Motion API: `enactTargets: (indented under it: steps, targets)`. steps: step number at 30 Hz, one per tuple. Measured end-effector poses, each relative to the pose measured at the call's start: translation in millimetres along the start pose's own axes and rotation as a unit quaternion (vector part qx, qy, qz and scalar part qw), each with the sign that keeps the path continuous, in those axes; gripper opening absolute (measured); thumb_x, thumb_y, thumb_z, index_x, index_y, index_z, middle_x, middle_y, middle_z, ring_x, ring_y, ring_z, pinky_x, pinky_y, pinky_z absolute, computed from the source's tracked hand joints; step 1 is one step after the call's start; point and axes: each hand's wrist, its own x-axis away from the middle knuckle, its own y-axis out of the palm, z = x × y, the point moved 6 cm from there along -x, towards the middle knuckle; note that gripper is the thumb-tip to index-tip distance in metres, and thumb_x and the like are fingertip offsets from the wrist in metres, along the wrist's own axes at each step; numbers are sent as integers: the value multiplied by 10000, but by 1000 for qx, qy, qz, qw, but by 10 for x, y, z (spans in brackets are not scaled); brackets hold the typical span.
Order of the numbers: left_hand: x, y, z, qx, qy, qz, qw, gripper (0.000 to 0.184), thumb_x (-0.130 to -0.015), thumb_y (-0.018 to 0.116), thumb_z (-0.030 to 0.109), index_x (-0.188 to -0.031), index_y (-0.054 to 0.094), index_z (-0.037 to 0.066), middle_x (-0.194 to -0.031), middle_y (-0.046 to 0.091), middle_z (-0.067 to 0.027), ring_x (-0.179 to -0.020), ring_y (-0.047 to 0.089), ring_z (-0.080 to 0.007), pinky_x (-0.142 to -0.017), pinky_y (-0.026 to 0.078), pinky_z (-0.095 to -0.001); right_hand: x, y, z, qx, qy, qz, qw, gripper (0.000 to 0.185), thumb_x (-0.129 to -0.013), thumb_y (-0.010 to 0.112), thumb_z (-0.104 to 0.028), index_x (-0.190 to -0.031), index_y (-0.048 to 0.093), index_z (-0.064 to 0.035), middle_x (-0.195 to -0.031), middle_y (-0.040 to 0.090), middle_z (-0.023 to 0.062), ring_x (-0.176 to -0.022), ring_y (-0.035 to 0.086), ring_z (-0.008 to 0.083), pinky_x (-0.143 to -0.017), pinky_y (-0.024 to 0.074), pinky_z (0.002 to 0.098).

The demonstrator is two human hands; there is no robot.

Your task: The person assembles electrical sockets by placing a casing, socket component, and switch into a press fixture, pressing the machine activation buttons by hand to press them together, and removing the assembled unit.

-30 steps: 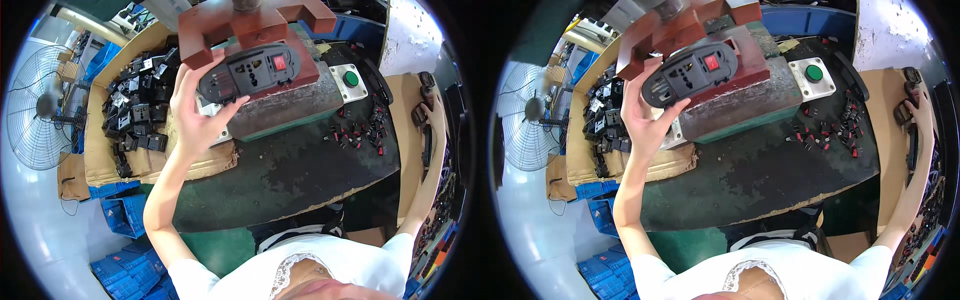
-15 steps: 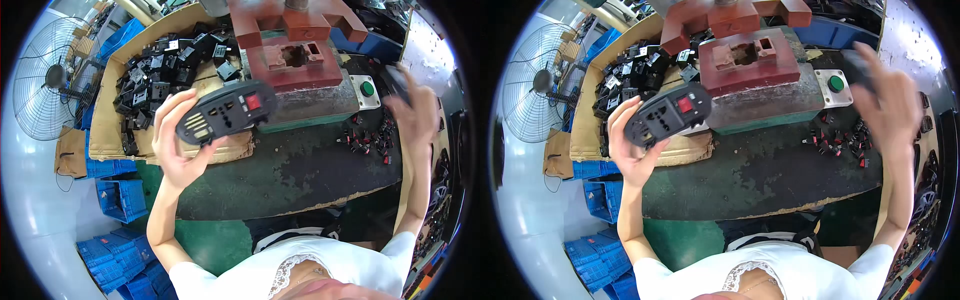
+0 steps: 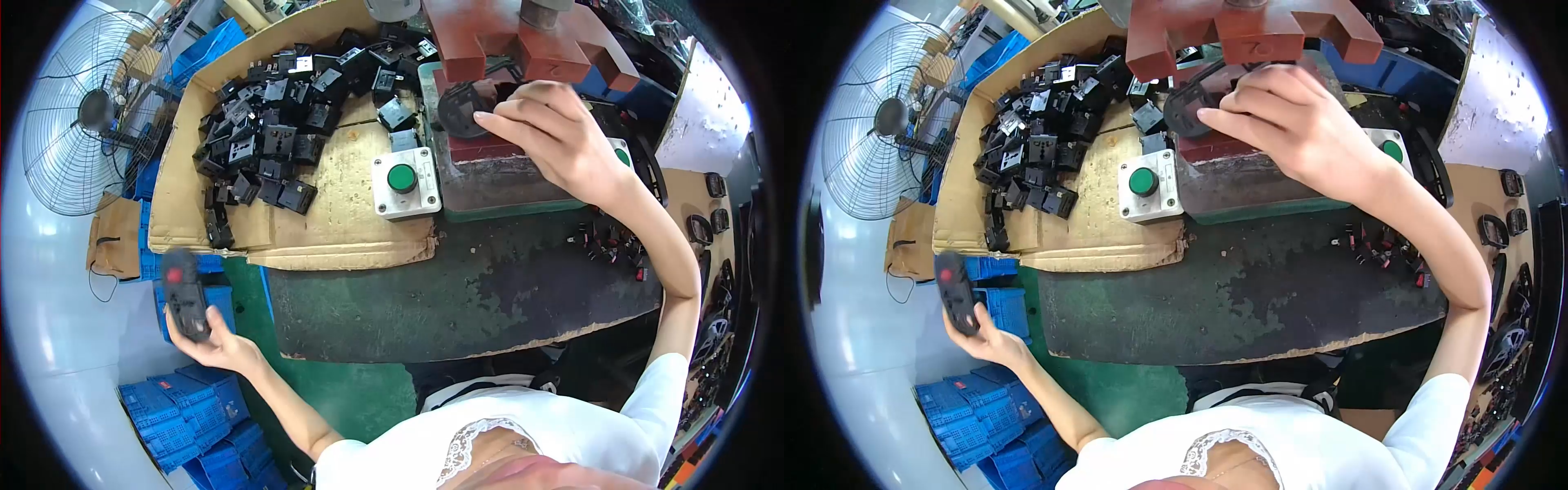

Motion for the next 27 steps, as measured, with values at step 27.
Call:
enactTargets:
  steps: [27]
  targets:
    - [112,-841,-1446,-65,-229,151,960,203,-904,551,113,-1069,547,-4,-1009,591,-95,-941,571,-189,-828,448,-301,-56,-81,133,0,8,-42,999,227,-739,701,-131,-882,560,-26,-1046,586,83,-755,585,260,-674,453,340]
